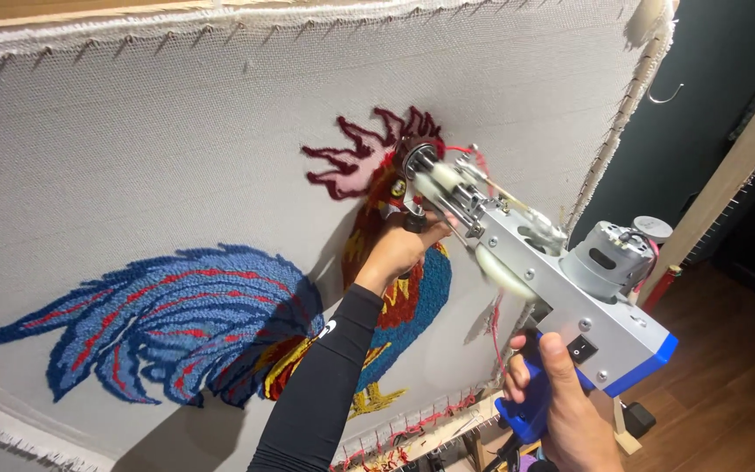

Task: Use a tufting gun to stitch yarn into a rug canvas with a rooster design.

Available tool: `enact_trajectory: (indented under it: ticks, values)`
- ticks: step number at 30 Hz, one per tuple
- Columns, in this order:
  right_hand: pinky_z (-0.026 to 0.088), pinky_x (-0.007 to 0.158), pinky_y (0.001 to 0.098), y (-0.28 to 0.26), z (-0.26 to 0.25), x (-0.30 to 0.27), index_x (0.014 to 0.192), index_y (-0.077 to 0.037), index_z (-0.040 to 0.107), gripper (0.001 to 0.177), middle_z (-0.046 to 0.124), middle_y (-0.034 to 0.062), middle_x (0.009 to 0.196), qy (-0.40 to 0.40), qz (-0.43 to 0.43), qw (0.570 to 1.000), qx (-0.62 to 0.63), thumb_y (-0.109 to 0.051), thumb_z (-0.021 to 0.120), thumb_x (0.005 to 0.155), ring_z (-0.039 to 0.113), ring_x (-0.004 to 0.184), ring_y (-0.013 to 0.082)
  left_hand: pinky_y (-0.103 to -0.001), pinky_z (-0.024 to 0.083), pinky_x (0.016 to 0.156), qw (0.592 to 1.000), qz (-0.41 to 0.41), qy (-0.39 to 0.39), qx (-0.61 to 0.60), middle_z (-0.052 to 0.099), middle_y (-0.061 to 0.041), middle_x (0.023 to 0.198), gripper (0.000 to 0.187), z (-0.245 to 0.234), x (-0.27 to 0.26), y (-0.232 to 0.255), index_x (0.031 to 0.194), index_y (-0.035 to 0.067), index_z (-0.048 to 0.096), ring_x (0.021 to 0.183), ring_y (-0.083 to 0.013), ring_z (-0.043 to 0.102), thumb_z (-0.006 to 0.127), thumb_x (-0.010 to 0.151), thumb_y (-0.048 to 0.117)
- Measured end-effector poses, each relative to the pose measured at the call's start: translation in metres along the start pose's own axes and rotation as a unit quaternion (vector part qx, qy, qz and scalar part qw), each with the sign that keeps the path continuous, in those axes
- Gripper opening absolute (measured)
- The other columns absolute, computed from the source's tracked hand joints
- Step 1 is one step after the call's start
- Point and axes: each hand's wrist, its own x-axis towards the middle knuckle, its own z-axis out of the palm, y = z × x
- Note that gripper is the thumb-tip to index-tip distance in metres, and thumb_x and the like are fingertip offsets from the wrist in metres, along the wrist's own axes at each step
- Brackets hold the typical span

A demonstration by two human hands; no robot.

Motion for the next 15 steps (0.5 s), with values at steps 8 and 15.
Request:
enact_trajectory:
  ticks: [8, 15]
  values:
    - [0.042, 0.061, 0.0338, -0.009, -0.003, -0.011, 0.101, -0.014, 0.044, 0.041, 0.047, 0.0054, 0.071, 0.033, -0.016, 0.999, -0.022, -0.051, 0.061, 0.095, 0.046, 0.063, 0.0168, -0.025, 0.045, 0.053, 0.992, 0.031, -0.074, -0.094, 0.075, 0.0, 0.099, 0.04, -0.004, -0.013, 0.024, 0.119, 0.009, 0.069, 0.062, -0.0092, 0.062, 0.073, 0.09, 0.035]
    - [0.042, 0.06, 0.0324, -0.011, -0.073, -0.015, 0.118, -0.008, 0.05, 0.046, 0.052, 0.0072, 0.076, -0.042, -0.051, 0.998, -0.019, -0.047, 0.062, 0.096, 0.049, 0.067, 0.0174, -0.026, 0.047, 0.056, 0.977, 0.029, -0.12, -0.173, 0.074, -0.004, 0.098, 0.03, 0.023, -0.017, 0.02, 0.106, 0.004, 0.072, 0.071, -0.0135, 0.073, 0.077, 0.089, 0.028]
